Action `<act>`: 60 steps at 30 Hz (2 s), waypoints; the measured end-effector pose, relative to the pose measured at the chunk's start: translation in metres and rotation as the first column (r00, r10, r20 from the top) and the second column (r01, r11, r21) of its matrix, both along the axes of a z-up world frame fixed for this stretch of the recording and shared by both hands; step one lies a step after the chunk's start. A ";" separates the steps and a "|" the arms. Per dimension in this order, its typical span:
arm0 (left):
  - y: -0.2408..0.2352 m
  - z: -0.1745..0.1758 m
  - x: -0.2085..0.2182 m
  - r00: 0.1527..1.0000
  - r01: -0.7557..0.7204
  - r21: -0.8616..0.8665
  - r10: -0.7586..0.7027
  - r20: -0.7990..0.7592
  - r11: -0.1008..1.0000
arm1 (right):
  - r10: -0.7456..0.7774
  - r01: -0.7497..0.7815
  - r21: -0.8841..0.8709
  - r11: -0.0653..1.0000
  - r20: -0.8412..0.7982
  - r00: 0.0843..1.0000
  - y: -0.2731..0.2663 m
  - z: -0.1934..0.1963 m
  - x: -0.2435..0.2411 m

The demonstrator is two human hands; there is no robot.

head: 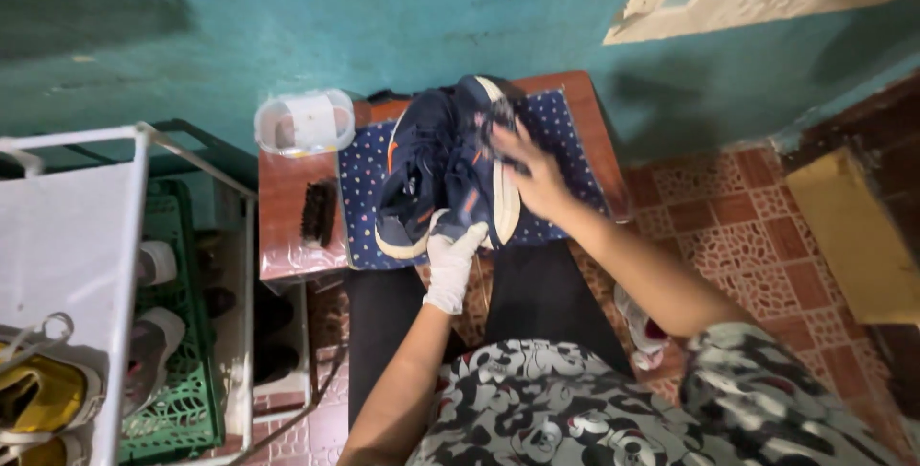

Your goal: The person cleans a dark blue sneaker with orange accents. They use a patterned cloth to wipe the upper and sides, then use a brush to scrub the white midsole and outsole. The person rotates the shoe to clean different areas and places it on a blue polka-dotted mat on a small table.

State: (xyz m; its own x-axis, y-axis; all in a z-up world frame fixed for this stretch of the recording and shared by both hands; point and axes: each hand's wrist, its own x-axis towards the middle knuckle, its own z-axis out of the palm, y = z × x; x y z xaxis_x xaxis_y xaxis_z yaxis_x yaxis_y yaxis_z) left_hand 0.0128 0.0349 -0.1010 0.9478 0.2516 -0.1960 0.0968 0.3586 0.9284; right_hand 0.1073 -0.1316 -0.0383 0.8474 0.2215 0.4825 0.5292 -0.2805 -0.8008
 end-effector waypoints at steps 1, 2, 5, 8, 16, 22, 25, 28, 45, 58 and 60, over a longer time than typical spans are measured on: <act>-0.001 0.000 0.000 1.000 -0.005 -0.005 0.006 0.014 1.000 | 0.030 -0.030 -0.045 0.999 0.019 0.999 -0.001 -0.001 -0.023; -0.002 0.000 0.001 0.999 -0.011 -0.011 0.011 0.031 1.000 | 0.062 -0.058 -0.090 0.994 0.039 0.997 -0.002 0.000 -0.047; -0.003 -0.023 0.003 0.994 -0.005 0.011 0.004 0.109 1.000 | 0.070 -0.043 -0.224 0.974 0.113 0.991 -0.008 -0.012 -0.102; -0.001 -0.019 0.011 0.996 0.018 0.019 -0.020 0.092 1.000 | 0.043 0.048 -0.313 0.948 0.279 0.959 -0.004 -0.037 -0.143; -0.001 0.016 0.002 0.999 0.027 -0.154 -0.031 -0.023 0.988 | -0.076 0.081 -0.002 0.997 -0.361 0.929 -0.068 0.014 -0.159; -0.005 0.002 0.003 0.998 -0.029 -0.235 0.017 -0.053 0.971 | -0.432 0.684 0.500 0.531 -0.534 0.726 -0.109 0.018 -0.099; -0.004 -0.001 0.005 1.000 -0.014 -0.220 0.010 -0.019 0.975 | -0.442 0.484 0.340 0.806 -0.197 0.875 -0.042 0.033 -0.108; -0.001 -0.053 0.017 1.000 0.015 -0.184 -0.010 0.028 0.983 | -0.178 0.202 -0.084 0.976 0.233 0.956 0.015 -0.002 -0.127; -0.040 0.067 -0.015 0.986 0.140 0.601 -0.163 -0.017 0.787 | -0.078 0.178 -0.637 0.750 0.183 0.980 -0.058 -0.035 -0.167; -0.040 0.076 -0.016 0.916 0.316 0.854 -0.368 -0.160 0.414 | -0.118 0.596 0.584 0.551 -0.652 0.749 -0.108 0.063 -0.159; -0.028 0.102 -0.029 0.905 0.326 0.869 -0.387 -0.175 0.371 | 0.122 0.476 0.791 0.385 -0.554 0.823 -0.100 0.090 -0.159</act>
